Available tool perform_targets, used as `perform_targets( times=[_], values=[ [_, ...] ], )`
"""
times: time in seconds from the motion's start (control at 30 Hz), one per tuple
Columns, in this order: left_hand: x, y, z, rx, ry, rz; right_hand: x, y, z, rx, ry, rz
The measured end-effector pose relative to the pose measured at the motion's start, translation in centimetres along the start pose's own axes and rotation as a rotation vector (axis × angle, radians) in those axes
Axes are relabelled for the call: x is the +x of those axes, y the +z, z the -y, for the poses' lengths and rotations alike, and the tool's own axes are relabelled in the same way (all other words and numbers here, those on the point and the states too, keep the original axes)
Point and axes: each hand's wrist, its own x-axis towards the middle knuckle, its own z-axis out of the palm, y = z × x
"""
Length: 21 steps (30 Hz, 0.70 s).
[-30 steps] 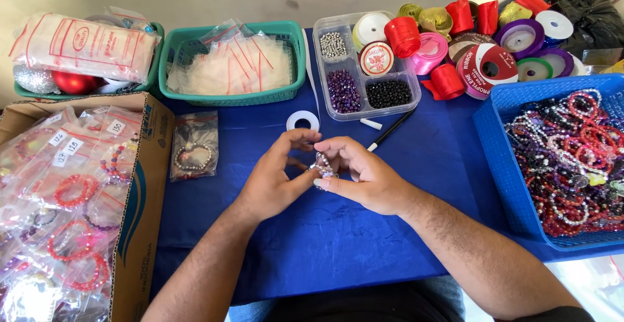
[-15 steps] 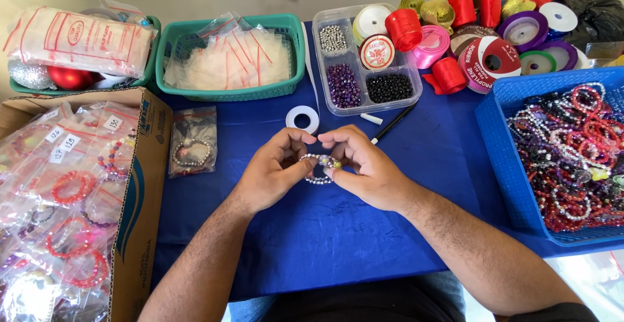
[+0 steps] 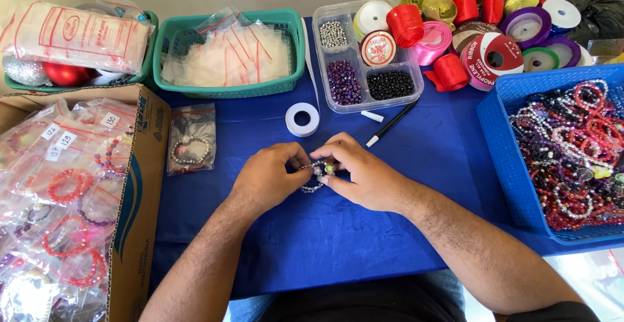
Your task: Packaging beaded bracelets into plastic bags and labeling them.
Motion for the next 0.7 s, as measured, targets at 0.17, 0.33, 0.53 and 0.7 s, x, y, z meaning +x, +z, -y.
perform_targets(
  times=[0.17,0.33,0.53,0.7],
  values=[
    [-0.1,-0.2,-0.4,0.062,0.037,-0.064,-0.1,-0.5,0.6,-0.022,-0.044,0.02],
    [0.1,-0.2,-0.7,0.014,-0.06,-0.057,-0.3,-1.0,1.0,-0.072,-0.12,0.012],
    [0.2,-0.2,-0.7,-0.031,-0.148,-0.034,-0.5,-1.5,1.1,-0.304,-0.172,-0.073],
    [0.3,0.3,0.0,-0.054,-0.114,-0.058,-0.3,-1.4,1.3,-0.349,-0.008,0.009]
  ],
)
